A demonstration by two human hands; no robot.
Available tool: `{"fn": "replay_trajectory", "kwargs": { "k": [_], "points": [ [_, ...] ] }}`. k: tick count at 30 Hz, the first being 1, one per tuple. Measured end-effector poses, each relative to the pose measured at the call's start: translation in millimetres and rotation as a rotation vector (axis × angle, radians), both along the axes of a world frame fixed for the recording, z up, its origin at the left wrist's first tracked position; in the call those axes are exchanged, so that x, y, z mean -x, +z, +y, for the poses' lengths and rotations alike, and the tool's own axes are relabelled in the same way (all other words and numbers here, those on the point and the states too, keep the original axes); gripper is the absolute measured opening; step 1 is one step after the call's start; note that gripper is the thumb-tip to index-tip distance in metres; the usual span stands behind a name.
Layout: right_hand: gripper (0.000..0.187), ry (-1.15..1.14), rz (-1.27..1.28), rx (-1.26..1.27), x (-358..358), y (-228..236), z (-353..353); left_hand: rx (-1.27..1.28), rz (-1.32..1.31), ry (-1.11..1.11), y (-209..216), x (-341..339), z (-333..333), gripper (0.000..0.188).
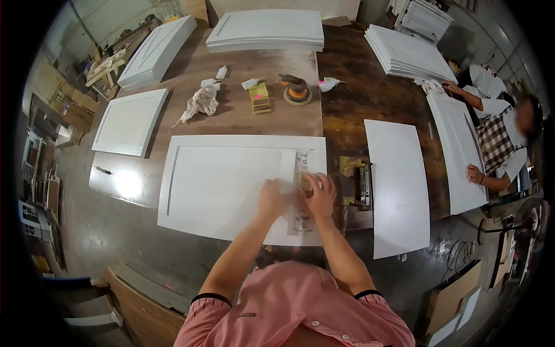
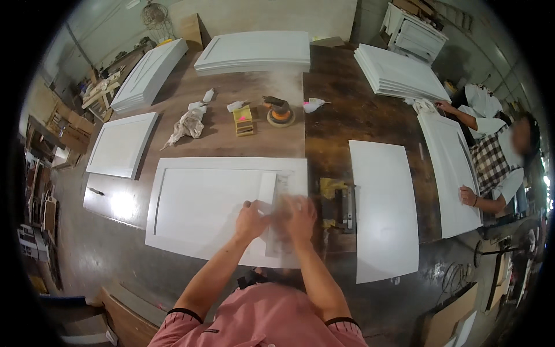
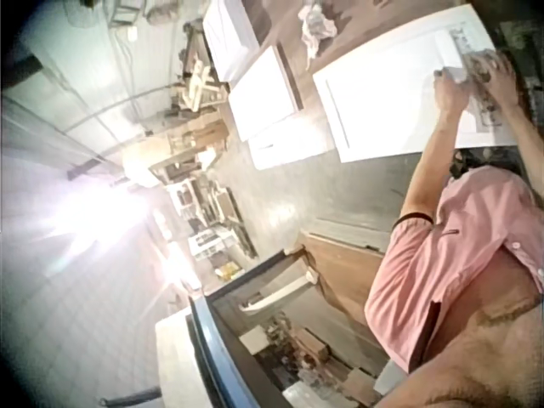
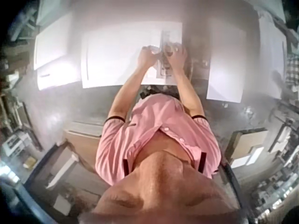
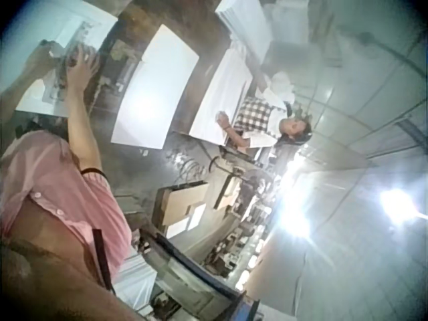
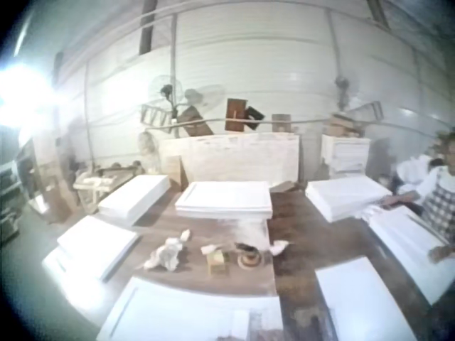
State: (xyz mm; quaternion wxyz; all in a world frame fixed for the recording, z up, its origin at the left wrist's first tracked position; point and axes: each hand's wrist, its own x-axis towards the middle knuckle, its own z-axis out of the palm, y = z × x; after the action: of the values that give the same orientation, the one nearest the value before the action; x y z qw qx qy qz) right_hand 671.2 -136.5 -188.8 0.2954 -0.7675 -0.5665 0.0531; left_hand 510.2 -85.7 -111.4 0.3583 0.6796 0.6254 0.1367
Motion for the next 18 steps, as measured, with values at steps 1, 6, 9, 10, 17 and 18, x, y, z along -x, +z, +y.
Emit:
{"fn": "replay_trajectory", "kwargs": {
  "k": [1,6,9,10,17,18],
  "points": [
    [0.051,0.021,0.020,0.001,-0.6,1.4,-0.5,0.002,-0.001,-0.004,-3.7,-2.5,-1.2,0.053],
    [0.051,0.001,0.037,0.053,3.3,14.6,-0.8,-0.078,0.104,0.022,-21.9,-13.1,-4.1,0.057],
    [0.051,0.000,0.064,0.075,3.1,14.2,0.7,-0.128,0.096,0.014,-32.2,-15.4,1.1,0.060],
    [0.051,0.000,0.073,0.070,2.9,13.2,1.3,-0.125,0.095,0.014,-32.4,-16.2,3.1,0.060],
    [0.051,0.011,0.037,0.119,4.4,20.0,3.6,-0.047,0.088,0.031,-19.0,-23.2,9.5,0.061],
    [0.050,0.011,0.036,0.077,4.1,23.0,4.4,-0.066,0.097,0.018,-18.9,-23.0,8.7,0.060]
  ]
}}
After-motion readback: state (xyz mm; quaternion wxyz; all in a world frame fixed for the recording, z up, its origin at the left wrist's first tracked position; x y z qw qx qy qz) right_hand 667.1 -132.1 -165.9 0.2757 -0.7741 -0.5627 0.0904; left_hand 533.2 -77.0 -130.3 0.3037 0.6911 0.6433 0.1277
